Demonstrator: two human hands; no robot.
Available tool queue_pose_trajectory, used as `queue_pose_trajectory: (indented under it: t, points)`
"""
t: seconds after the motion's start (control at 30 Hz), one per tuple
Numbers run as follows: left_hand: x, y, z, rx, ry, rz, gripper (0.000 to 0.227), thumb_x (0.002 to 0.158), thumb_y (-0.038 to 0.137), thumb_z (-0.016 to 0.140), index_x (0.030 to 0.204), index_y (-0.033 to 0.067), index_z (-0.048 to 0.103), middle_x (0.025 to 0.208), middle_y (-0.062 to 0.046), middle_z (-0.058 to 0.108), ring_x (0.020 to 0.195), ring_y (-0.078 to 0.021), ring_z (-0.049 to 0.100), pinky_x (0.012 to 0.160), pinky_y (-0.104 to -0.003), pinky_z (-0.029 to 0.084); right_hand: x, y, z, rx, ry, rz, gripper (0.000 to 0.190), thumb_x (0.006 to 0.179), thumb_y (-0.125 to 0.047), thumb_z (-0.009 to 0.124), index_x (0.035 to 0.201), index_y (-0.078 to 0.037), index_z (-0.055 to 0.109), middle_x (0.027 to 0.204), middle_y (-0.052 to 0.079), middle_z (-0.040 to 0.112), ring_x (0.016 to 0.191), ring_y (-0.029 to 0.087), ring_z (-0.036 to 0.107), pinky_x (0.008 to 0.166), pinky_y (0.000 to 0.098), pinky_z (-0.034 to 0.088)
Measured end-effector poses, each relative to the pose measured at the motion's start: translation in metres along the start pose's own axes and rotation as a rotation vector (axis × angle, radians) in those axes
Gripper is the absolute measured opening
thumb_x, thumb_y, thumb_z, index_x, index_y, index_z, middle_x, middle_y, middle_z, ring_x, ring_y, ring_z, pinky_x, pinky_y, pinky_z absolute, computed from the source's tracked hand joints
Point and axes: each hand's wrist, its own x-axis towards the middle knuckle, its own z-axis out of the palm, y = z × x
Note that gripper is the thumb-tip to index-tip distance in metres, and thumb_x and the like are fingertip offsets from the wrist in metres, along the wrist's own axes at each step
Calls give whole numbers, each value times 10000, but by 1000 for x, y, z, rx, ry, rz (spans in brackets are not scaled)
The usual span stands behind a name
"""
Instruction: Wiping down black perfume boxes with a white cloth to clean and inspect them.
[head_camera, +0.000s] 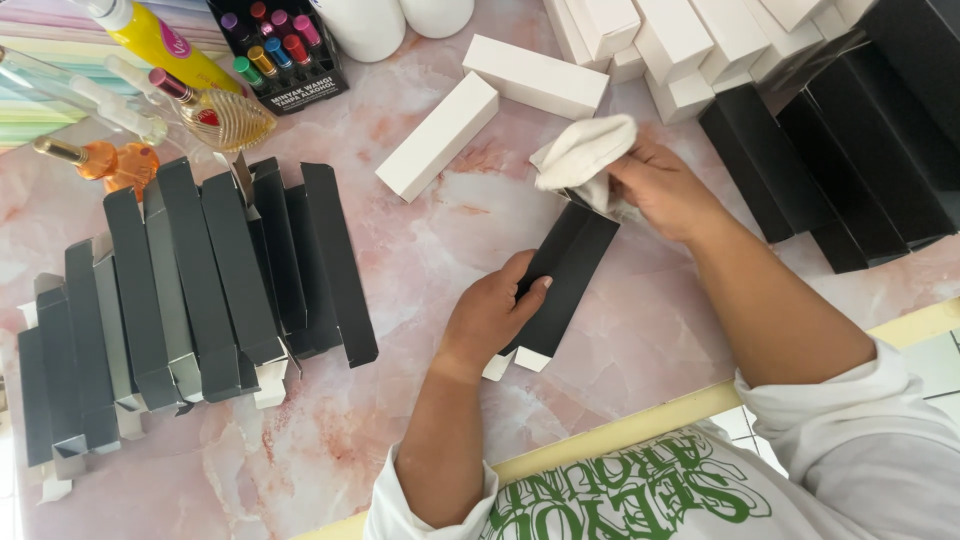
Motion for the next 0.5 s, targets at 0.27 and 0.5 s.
queue_pose_trajectory:
  t: [0.27, 0.5]
  points:
    - [-2, 8, -3, 11, -43, -50, 413, 1050, 339, 519, 1393, 109, 535, 1031, -190, 745, 991, -319, 735, 814, -438, 616, 15, 16, -39, 188, -224, 154, 229, 1045, -284, 623, 1048, -73, 712, 808, 35, 629, 723, 112, 625, 741, 251, 506]
    - [-2, 8, -3, 1, -23, -32, 431, 1046, 333, 526, 1402, 90, 530, 1030, -213, 736, 991, -333, 729, 811, -460, 616, -1, -9, -22, -484, -375, -238, 179, 773, 30, 787, 934, -47, 810, 1129, 152, 729, 1085, 250, 685, 1006, 413, 510]
